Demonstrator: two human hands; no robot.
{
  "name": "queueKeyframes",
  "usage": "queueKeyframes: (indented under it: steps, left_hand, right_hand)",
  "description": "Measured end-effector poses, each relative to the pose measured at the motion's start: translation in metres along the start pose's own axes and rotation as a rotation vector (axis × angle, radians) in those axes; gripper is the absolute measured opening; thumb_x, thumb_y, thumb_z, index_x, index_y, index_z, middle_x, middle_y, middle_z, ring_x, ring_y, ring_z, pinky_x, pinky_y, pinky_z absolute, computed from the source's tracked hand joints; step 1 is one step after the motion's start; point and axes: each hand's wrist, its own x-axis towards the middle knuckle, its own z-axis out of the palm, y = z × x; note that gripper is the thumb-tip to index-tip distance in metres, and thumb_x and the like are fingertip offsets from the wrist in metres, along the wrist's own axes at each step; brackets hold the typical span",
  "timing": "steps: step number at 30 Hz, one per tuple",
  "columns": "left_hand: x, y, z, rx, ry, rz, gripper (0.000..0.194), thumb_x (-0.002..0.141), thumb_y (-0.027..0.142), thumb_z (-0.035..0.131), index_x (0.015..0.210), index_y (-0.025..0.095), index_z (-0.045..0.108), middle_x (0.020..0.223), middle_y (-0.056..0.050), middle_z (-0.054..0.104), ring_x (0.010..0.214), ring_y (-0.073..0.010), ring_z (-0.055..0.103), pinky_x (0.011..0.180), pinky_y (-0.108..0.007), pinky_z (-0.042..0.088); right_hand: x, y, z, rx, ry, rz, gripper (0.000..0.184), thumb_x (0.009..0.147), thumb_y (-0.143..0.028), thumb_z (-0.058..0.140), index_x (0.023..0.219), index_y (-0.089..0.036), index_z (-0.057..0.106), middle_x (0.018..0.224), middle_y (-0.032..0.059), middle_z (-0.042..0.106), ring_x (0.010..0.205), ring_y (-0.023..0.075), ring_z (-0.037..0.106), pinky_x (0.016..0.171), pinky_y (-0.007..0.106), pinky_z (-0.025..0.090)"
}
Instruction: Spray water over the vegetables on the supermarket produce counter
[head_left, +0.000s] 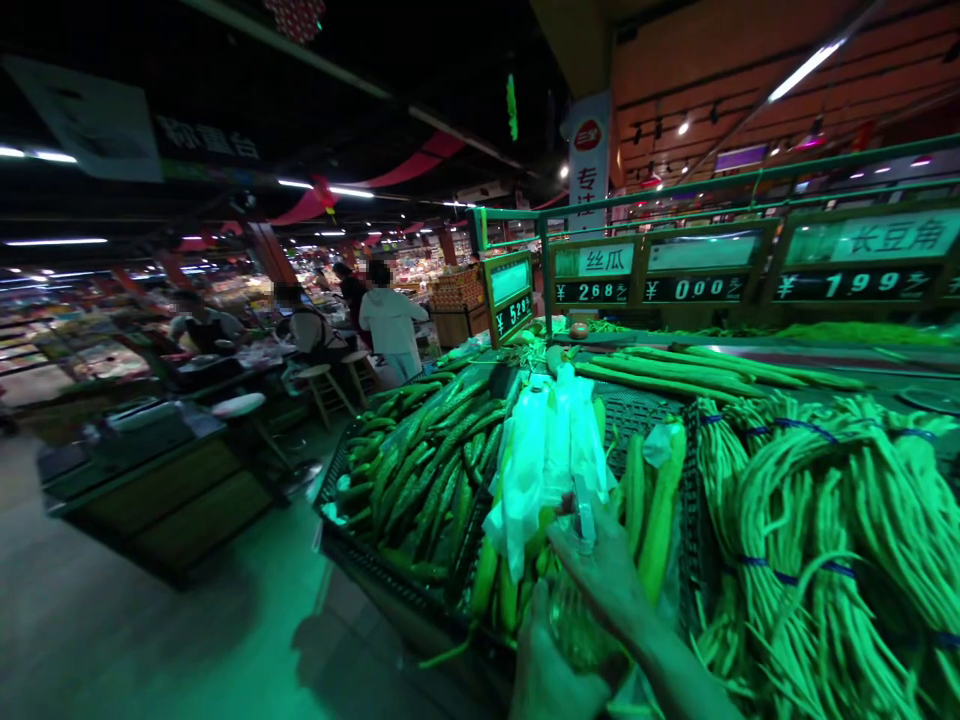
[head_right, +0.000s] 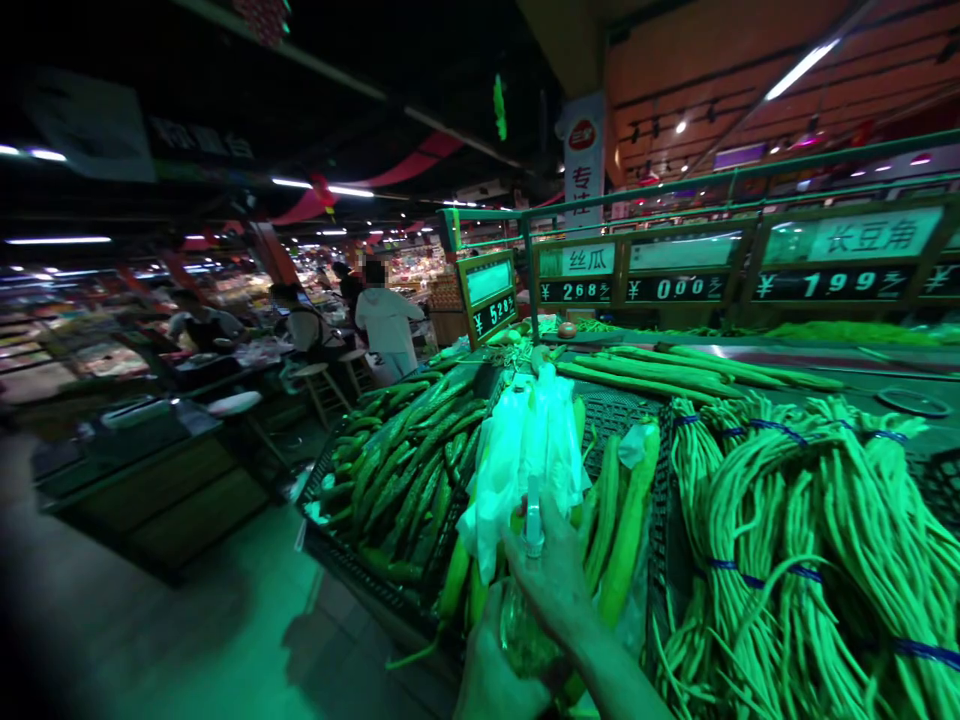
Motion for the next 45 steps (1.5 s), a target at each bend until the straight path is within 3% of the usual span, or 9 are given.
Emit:
queueKeyframes:
  steps: [5, 12, 19, 24, 29, 32, 38, 42, 45]
  left_hand:
    - [-0.005, 0.004, -0.006, -0.048, -0.026, 0.022, 0.109, 0.042, 0.034, 0.109, 0.141, 0.025, 0.063, 0.142, -0.017, 0.08, 0.129, -0.0425, 0.079, 0.107, -0.049, 0.072]
    - [-0.009, 0.003, -0.008, -0.005, 0.029, -0.005, 0.115, 0.04, 0.034, 0.11, 0.144, 0.027, 0.062, 0.145, -0.016, 0.079, 0.139, -0.0452, 0.073, 0.115, -0.052, 0.068]
    - [-0.01, 0.002, -0.003, -0.079, 0.032, 0.033, 0.106, 0.039, 0.031, 0.108, 0.136, 0.026, 0.065, 0.14, -0.016, 0.08, 0.134, -0.0449, 0.076, 0.11, -0.051, 0.071]
    - [-0.01, 0.008, -0.003, -0.17, 0.017, 0.037, 0.107, 0.036, 0.031, 0.111, 0.133, 0.028, 0.066, 0.139, -0.015, 0.082, 0.13, -0.0451, 0.078, 0.105, -0.054, 0.073]
    - [-0.007, 0.032, -0.012, -0.221, -0.058, 0.014, 0.1, 0.045, 0.026, 0.11, 0.132, 0.028, 0.062, 0.127, -0.012, 0.086, 0.115, -0.0382, 0.084, 0.099, -0.05, 0.074]
    - [-0.002, 0.052, -0.021, -0.192, -0.058, 0.047, 0.098, 0.049, 0.022, 0.107, 0.135, 0.025, 0.059, 0.132, -0.012, 0.083, 0.123, -0.0373, 0.081, 0.108, -0.052, 0.07]
    - [0.018, 0.094, -0.033, 0.037, -0.154, 0.204, 0.085, 0.066, 0.028, 0.102, 0.139, 0.027, 0.057, 0.14, -0.007, 0.077, 0.131, -0.0302, 0.074, 0.117, -0.05, 0.06]
    - [0.036, 0.111, -0.031, 0.066, -0.159, 0.275, 0.08, 0.067, 0.027, 0.101, 0.134, 0.026, 0.058, 0.135, -0.007, 0.078, 0.128, -0.0291, 0.074, 0.114, -0.046, 0.059]
    - [0.047, 0.115, -0.028, 0.092, -0.153, 0.293, 0.075, 0.068, 0.031, 0.102, 0.13, 0.024, 0.06, 0.13, -0.007, 0.077, 0.12, -0.0286, 0.075, 0.105, -0.043, 0.062]
  right_hand:
    - [-0.006, 0.004, 0.011, 0.025, 0.041, 0.02, 0.021, 0.095, -0.042, 0.075, 0.099, -0.024, 0.065, 0.077, -0.0026, 0.067, 0.068, 0.0201, 0.066, 0.063, 0.031, 0.054]
    - [-0.01, -0.017, 0.011, 0.048, 0.034, 0.021, 0.041, 0.095, -0.05, 0.075, 0.126, -0.023, 0.065, 0.08, -0.0028, 0.067, 0.063, 0.0187, 0.061, 0.056, 0.03, 0.049]
    - [-0.014, -0.013, 0.013, 0.071, 0.07, 0.074, 0.025, 0.093, -0.048, 0.076, 0.095, -0.025, 0.068, 0.073, -0.0019, 0.065, 0.063, 0.0208, 0.065, 0.059, 0.032, 0.055]
    - [-0.015, -0.007, 0.013, 0.071, 0.065, 0.05, 0.029, 0.094, -0.047, 0.076, 0.111, -0.025, 0.068, 0.08, -0.0014, 0.067, 0.067, 0.0212, 0.064, 0.061, 0.033, 0.054]
    - [-0.007, -0.02, 0.009, 0.032, -0.052, 0.025, 0.051, 0.094, -0.052, 0.079, 0.133, -0.025, 0.061, 0.075, -0.0042, 0.064, 0.066, 0.0227, 0.064, 0.061, 0.034, 0.053]
    - [0.003, -0.034, 0.006, 0.057, -0.099, -0.01, 0.054, 0.09, -0.047, 0.083, 0.133, -0.024, 0.06, 0.075, -0.0065, 0.061, 0.066, 0.0206, 0.06, 0.064, 0.034, 0.053]
    - [0.032, -0.045, 0.003, 0.086, 0.022, -0.071, 0.032, 0.086, -0.045, 0.081, 0.104, -0.024, 0.064, 0.086, -0.0015, 0.067, 0.069, 0.0197, 0.064, 0.063, 0.034, 0.056]
    - [0.052, -0.047, 0.0, 0.093, 0.056, -0.082, 0.031, 0.087, -0.044, 0.08, 0.102, -0.026, 0.061, 0.077, -0.0049, 0.064, 0.064, 0.0208, 0.069, 0.063, 0.035, 0.059]
    - [0.066, -0.052, -0.005, 0.084, 0.058, -0.113, 0.038, 0.085, -0.048, 0.083, 0.108, -0.025, 0.062, 0.095, 0.0002, 0.072, 0.069, 0.0212, 0.071, 0.064, 0.036, 0.063]
